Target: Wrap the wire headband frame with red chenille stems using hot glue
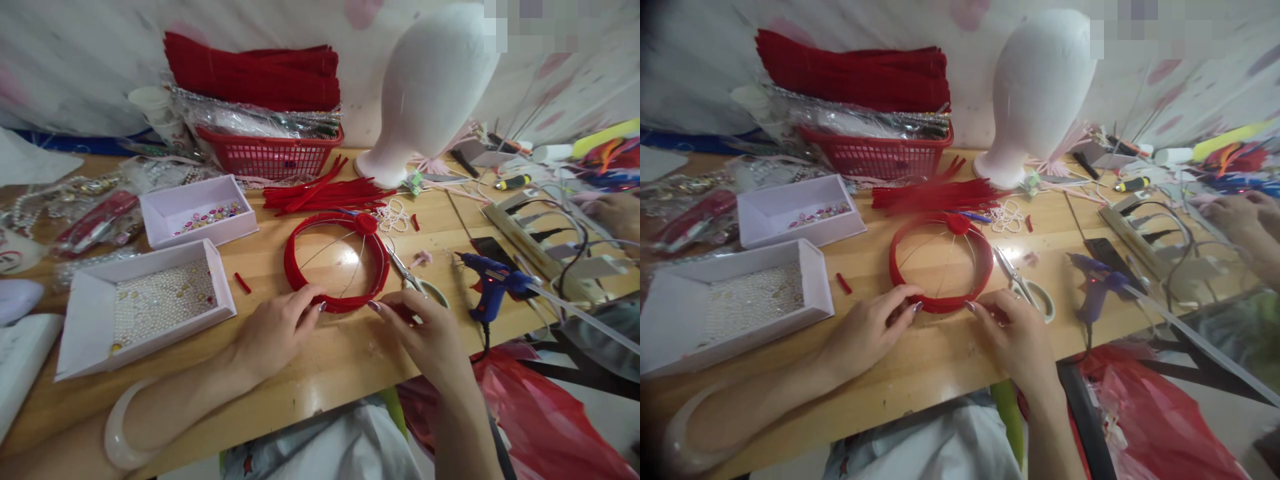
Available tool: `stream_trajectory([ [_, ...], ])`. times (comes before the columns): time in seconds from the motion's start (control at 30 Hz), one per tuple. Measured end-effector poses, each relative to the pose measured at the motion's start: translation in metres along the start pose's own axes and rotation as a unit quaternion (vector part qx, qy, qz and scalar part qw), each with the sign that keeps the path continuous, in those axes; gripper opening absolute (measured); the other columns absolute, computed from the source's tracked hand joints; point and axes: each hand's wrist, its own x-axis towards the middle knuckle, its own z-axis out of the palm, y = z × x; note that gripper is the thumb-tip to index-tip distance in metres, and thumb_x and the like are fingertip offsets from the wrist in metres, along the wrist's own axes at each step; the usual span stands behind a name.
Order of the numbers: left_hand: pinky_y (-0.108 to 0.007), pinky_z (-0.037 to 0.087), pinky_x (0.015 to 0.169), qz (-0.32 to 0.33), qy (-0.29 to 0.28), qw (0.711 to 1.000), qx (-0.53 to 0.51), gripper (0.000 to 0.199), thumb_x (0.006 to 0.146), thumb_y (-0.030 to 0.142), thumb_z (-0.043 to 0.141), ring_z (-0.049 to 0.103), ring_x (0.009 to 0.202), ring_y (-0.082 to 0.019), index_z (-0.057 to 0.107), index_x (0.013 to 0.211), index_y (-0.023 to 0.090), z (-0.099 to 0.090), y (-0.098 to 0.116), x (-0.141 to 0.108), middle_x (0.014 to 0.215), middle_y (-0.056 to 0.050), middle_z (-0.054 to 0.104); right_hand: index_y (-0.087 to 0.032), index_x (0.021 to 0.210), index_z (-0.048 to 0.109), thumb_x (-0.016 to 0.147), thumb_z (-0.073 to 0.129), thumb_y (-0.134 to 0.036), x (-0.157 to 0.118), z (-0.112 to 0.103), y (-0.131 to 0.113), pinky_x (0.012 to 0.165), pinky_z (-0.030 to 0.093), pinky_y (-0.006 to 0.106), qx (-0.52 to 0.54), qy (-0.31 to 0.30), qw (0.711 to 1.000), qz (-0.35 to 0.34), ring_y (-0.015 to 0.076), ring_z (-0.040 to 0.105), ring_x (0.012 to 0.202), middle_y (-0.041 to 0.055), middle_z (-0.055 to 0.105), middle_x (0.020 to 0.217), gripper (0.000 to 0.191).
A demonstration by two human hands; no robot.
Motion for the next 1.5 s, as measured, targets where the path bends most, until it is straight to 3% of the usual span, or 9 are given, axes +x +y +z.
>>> stream_trajectory([
  [0.13,-0.03,0.054,0.068,0.0,0.0,1.0,0.009,0.021,0.097,0.019,0.049,0.073,0.081,-0.019,0.058,0.115,0.023,0.0,0.001,0.0,0.096,-0.003,0.077,-0.021,0.075,0.068,0.09,0.066,-0.036,0.007,-0.003,0.003,0.053,0.044,0.026,0.017,0.026,0.999,-0.044,0.0151,0.058,0.068,0.0058,0.066,0.088,0.021],
  [0.23,-0.029,0.054,0.067,-0.003,0.002,1.0,0.005,0.021,0.097,0.02,0.049,0.073,0.079,-0.018,0.059,0.115,0.022,0.0,0.002,0.0,0.094,-0.003,0.077,-0.02,0.073,0.066,0.091,0.066,-0.035,0.011,-0.004,0.006,0.052,0.043,0.026,0.034,0.007,0.998,-0.057,0.0132,0.058,0.065,0.0077,0.07,0.1,0.023],
  [0.33,-0.029,0.053,0.066,-0.009,-0.003,1.0,-0.001,0.021,0.097,0.021,0.049,0.073,0.077,-0.019,0.059,0.115,0.022,-0.001,0.003,0.001,0.093,-0.003,0.077,-0.02,0.073,0.065,0.09,0.067,-0.036,0.014,-0.003,0.01,0.051,0.042,0.025,0.06,-0.02,0.997,-0.034,0.0128,0.057,0.062,0.0069,0.074,0.097,0.023],
  [0.6,-0.03,0.053,0.064,-0.014,0.01,1.0,-0.004,0.027,0.096,0.02,0.05,0.072,0.075,-0.019,0.055,0.122,0.02,0.0,0.001,0.001,0.09,-0.003,0.076,-0.02,0.075,0.068,0.088,0.07,-0.037,0.016,0.005,0.016,0.067,0.052,0.031,0.139,-0.032,0.99,0.017,0.0209,0.069,0.081,0.0074,0.076,0.092,0.021],
  [0.73,-0.029,0.054,0.068,0.019,0.011,1.0,-0.003,0.026,0.096,0.018,0.048,0.072,0.079,-0.018,0.056,0.121,0.021,-0.001,0.001,0.0,0.096,-0.003,0.076,-0.02,0.074,0.067,0.087,0.07,-0.037,0.015,0.008,0.014,0.067,0.053,0.031,0.155,-0.028,0.987,0.025,0.0211,0.069,0.081,0.0076,0.076,0.091,0.021],
  [0.9,-0.025,0.051,0.057,0.042,0.017,0.999,0.009,0.029,0.094,0.015,0.052,0.068,0.063,-0.014,0.056,0.122,0.02,-0.001,0.003,-0.001,0.087,-0.001,0.075,-0.021,0.074,0.066,0.087,0.071,-0.034,0.013,0.01,0.016,0.065,0.052,0.029,0.167,-0.023,0.985,0.034,0.0194,0.068,0.079,0.0066,0.076,0.092,0.019],
  [1.03,-0.025,0.053,0.055,0.111,0.055,0.991,0.047,0.036,0.092,0.011,0.05,0.07,0.066,-0.015,0.053,0.127,0.016,0.001,0.002,-0.003,0.091,-0.004,0.076,-0.022,0.075,0.065,0.087,0.071,-0.033,0.012,0.012,0.02,0.068,0.052,0.028,0.18,-0.024,0.983,0.033,0.0183,0.068,0.081,0.0048,0.076,0.094,0.018],
  [1.2,-0.03,0.056,0.054,0.196,0.103,0.962,0.157,0.037,0.094,0.011,0.044,0.071,0.065,-0.018,0.048,0.131,0.012,0.007,0.0,-0.01,0.083,-0.003,0.074,-0.024,0.083,0.067,0.091,0.067,-0.029,0.011,0.011,0.021,0.072,0.053,0.027,0.117,0.0,0.993,-0.015,0.0173,0.069,0.085,0.0025,0.075,0.096,0.009],
  [1.5,-0.032,0.055,0.048,0.223,0.081,0.944,0.23,0.045,0.093,0.008,0.041,0.066,0.057,-0.019,0.041,0.137,0.004,0.01,-0.001,-0.014,0.074,-0.002,0.068,-0.024,0.093,0.065,0.096,0.06,-0.024,0.012,0.002,0.02,0.081,0.05,0.033,-0.058,0.022,0.987,-0.149,0.0206,0.069,0.09,0.0032,0.075,0.097,0.005],
])
